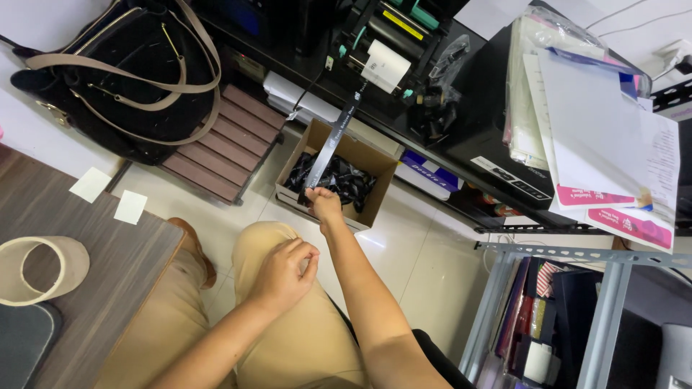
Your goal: Organizing and untangling black lanyards from a cardboard box at a workstation.
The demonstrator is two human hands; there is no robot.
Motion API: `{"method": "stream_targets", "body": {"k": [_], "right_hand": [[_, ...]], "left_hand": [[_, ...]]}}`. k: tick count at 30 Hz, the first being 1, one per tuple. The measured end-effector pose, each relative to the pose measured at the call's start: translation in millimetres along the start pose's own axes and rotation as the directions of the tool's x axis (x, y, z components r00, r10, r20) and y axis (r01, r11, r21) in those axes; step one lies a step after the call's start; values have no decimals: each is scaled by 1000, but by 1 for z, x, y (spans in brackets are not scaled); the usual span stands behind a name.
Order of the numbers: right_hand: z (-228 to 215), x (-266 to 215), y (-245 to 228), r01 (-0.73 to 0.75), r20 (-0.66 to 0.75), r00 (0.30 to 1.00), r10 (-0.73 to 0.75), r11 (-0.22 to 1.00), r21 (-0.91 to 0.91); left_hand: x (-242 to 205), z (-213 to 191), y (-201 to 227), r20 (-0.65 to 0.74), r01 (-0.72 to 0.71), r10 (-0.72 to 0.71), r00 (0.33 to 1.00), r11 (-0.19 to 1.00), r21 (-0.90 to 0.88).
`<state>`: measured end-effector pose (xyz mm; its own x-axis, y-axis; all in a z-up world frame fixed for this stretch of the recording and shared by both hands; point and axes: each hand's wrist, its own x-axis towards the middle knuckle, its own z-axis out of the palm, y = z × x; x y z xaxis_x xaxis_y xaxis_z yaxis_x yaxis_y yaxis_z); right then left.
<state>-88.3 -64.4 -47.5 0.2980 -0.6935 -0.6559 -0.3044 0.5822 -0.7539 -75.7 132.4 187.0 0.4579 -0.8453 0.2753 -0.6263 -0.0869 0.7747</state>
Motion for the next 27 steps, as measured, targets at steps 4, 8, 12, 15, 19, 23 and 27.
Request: {"method": "stream_targets", "body": {"k": [4,8,12,15,19,23,27], "right_hand": [[-3,-13,-2,6,16,1000,-7,1000,17],[-6,-18,5,9,38,999,-10,1000,15],[-7,-24,11,10,53,999,-10,1000,9],[-9,-29,11,5,65,998,-3,1000,-24],[-8,-34,17,24,80,997,-20,998,-51],[-9,-42,17,49,121,992,-39,996,-80],[-12,-31,40,59,128,990,-53,997,-44]], "left_hand": [[2,-2,3,4,-1,1,1000,1000,-6],[0,2,0,3,3,-3,1000,1000,-4],[1,-2,5,3,6,-6,1000,1000,1],[2,-2,7,4,16,-16,1000,1000,-3],[-3,4,-1,3,16,-16,1000,1000,17],[-2,6,-2,-10,78,-78,997,997,-21],[23,31,-40,-38,92,-92,995,996,-3]]}}
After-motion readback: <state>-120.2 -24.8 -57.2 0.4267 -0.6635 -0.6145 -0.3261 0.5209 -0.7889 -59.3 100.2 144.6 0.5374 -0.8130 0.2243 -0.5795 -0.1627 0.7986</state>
